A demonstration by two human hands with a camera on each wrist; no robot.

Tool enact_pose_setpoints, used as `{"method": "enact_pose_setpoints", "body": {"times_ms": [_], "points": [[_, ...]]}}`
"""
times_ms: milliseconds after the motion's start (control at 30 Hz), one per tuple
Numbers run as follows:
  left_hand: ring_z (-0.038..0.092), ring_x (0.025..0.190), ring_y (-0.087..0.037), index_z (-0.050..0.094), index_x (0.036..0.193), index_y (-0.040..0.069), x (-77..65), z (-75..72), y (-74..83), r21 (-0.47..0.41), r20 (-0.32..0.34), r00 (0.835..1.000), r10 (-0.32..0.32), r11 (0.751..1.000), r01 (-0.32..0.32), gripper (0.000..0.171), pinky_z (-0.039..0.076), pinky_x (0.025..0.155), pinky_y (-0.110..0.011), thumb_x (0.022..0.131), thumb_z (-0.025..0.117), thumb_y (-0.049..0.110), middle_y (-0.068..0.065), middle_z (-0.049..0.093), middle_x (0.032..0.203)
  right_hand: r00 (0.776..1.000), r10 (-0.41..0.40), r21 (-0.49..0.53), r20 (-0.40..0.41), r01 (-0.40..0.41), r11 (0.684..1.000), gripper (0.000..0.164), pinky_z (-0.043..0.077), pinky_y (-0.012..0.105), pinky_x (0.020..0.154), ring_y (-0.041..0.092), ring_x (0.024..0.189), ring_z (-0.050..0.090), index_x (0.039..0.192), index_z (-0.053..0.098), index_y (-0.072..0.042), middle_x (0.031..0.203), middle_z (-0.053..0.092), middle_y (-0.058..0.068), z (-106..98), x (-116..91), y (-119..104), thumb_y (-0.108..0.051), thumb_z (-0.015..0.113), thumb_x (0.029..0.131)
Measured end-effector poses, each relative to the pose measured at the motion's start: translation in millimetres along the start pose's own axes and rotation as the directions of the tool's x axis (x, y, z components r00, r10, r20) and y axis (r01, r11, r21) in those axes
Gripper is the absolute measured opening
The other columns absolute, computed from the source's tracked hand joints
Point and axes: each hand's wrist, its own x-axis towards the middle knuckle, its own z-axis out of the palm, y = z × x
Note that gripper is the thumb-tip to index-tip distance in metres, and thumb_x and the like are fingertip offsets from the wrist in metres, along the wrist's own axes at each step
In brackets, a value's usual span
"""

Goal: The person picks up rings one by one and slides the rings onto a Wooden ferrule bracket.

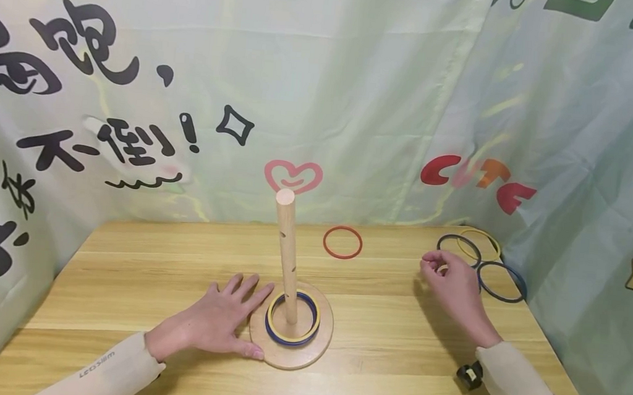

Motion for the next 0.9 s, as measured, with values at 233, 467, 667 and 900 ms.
{"method": "enact_pose_setpoints", "body": {"times_ms": [233, 467, 667, 900], "points": [[0.034, 0.15, -0.062, 0.026, 0.176, 0.015, -0.7, -1.6, 1.6, 0.004, 0.006, 1.0, -0.006, 1.0, 0.006, 0.126, 0.04, 0.1, -0.083, 0.083, 0.063, 0.093, -0.031, 0.029, 0.171, 0.996, 0.076, -0.069, 0.047, -0.073, 0.995, 0.034, 0.049, 0.024, 0.061, 0.008, 0.076, 0.064, 0.127, 0.072, 0.004, 0.104, 0.073, 0.013, -11, 19, 30, -0.024, 0.071, 0.108], [0.034, 0.15, -0.062, 0.026, 0.176, 0.015, 0.3, -1.0, 1.8, 0.002, 0.004, 1.0, -0.005, 1.0, 0.005, 0.126, 0.04, 0.099, -0.083, 0.083, 0.064, 0.093, -0.031, 0.029, 0.172, 0.987, 0.12, -0.133, 0.107, -0.105, 0.986, 0.038, 0.051, 0.036, 0.07, 0.031, 0.084, 0.068, 0.13, 0.067, 0.014, 0.112, 0.071, 0.029, -20, 32, 49, -0.012, 0.071, 0.104], [0.034, 0.15, -0.062, 0.026, 0.176, 0.015, 0.4, -1.2, 1.9, 0.008, 0.004, 1.0, -0.003, 1.0, 0.003, 0.126, 0.04, 0.099, -0.082, 0.083, 0.064, 0.093, -0.031, 0.029, 0.171, 0.991, 0.087, -0.2, 0.1, -0.066, 0.978, 0.027, 0.05, 0.056, 0.082, 0.046, 0.099, 0.065, 0.116, 0.071, 0.013, 0.113, 0.07, 0.032, -22, 36, 62, -0.004, 0.074, 0.095], [0.035, 0.149, -0.062, 0.027, 0.175, 0.014, -0.1, -1.9, 1.9, 0.012, 0.001, 1.0, -0.001, 1.0, 0.001, 0.126, 0.041, 0.099, -0.082, 0.083, 0.065, 0.092, -0.031, 0.03, 0.171, 0.997, 0.021, -0.239, 0.078, -0.002, 0.971, 0.012, 0.048, 0.048, 0.075, 0.041, 0.087, 0.065, 0.099, 0.073, 0.009, 0.095, 0.072, 0.024, -22, 41, 71, 0.001, 0.076, 0.092]]}}
